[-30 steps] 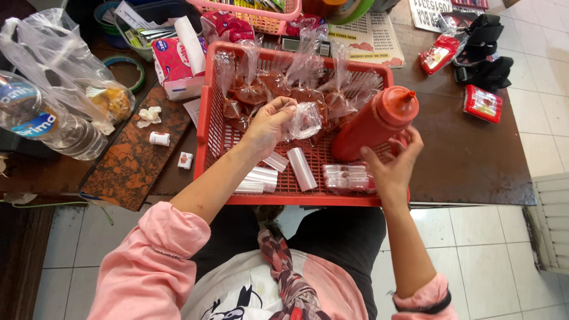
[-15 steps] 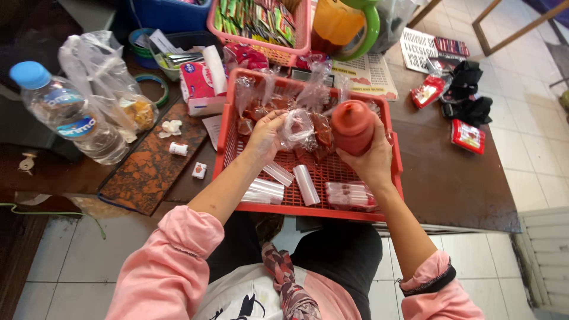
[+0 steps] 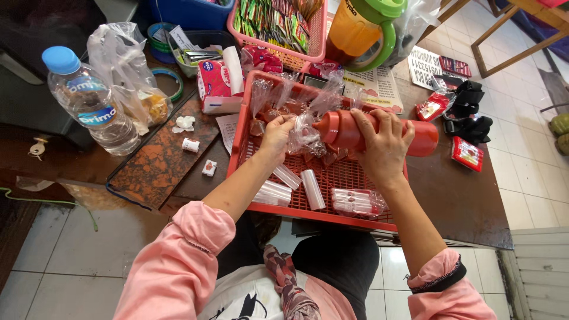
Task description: The person fills small plastic bags with sauce from a red bottle and ties them closed by hand.
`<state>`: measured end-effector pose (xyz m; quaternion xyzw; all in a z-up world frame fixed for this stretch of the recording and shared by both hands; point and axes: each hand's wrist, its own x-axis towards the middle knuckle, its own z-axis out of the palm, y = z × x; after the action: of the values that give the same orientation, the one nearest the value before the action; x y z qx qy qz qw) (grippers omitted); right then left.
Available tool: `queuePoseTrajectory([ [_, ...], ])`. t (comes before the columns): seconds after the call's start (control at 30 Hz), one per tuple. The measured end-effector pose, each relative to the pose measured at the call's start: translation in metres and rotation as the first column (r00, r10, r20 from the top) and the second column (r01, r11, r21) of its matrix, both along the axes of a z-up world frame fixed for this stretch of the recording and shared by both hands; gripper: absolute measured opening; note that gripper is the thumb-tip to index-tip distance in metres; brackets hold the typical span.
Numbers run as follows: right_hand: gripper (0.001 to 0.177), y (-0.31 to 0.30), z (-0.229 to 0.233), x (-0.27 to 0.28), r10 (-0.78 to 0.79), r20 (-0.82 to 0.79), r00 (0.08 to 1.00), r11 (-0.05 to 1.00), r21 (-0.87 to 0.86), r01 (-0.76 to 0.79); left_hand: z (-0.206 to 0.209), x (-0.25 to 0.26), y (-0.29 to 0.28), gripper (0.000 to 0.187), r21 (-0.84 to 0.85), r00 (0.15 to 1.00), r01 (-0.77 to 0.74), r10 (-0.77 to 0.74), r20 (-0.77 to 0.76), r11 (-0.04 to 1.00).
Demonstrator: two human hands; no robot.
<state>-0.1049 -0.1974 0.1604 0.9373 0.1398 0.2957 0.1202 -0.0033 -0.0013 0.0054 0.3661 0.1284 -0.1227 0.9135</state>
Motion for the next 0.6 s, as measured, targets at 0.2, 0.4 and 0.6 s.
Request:
queuePoseTrajectory([
  [0.2, 0.107, -0.004, -0.002, 0.008, 0.045, 0.012, 0.999, 0.998, -0.051, -0.044, -0.009, 0.003, -0.002, 0.009, 0.02, 0.998, 0.033, -0.032, -0.048, 0.999],
  [0.4, 0.092, -0.004, 0.003, 0.01, 0.074, 0.052, 0.996, 0.993, -0.091, -0.069, 0.002, -0.003, 0.001, 0.009, 0.014, 0.991, 0.083, -0.081, -0.104, 0.996],
  [0.6, 0.087, 0.001, 0.007, 0.006, 0.093, 0.061, 0.994, 0.993, -0.083, -0.087, -0.021, 0.005, -0.007, 0.008, -0.017, 0.993, 0.032, -0.034, -0.11, 0.999],
])
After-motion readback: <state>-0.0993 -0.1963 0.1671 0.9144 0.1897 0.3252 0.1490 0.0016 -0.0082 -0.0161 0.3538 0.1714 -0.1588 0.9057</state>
